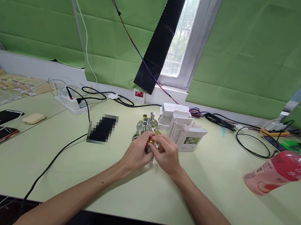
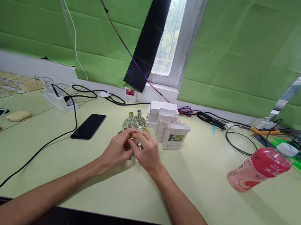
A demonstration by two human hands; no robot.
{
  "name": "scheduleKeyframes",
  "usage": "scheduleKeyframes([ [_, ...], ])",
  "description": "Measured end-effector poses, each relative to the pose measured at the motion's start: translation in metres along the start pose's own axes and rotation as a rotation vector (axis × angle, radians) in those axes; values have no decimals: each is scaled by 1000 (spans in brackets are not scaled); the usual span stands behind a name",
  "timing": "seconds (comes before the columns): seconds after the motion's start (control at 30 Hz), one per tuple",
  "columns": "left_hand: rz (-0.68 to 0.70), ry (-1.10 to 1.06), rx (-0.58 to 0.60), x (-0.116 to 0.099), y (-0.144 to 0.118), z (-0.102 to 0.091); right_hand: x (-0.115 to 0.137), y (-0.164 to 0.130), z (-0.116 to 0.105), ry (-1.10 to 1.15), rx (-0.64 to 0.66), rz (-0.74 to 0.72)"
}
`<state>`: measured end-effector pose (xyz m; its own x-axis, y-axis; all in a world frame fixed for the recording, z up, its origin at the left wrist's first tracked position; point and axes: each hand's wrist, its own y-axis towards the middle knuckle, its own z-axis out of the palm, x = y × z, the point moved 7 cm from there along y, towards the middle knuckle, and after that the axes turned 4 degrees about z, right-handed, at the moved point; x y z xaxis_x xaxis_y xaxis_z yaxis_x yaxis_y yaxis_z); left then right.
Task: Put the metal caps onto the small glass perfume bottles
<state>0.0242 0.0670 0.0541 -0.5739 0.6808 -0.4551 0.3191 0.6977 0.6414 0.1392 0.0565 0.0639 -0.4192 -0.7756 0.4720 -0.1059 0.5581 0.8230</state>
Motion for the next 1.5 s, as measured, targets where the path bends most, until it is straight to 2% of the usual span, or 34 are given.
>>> scheduleKeyframes([
  [1.5,-11,-10,5,1,0,0,3,1,0,45,24,-8],
])
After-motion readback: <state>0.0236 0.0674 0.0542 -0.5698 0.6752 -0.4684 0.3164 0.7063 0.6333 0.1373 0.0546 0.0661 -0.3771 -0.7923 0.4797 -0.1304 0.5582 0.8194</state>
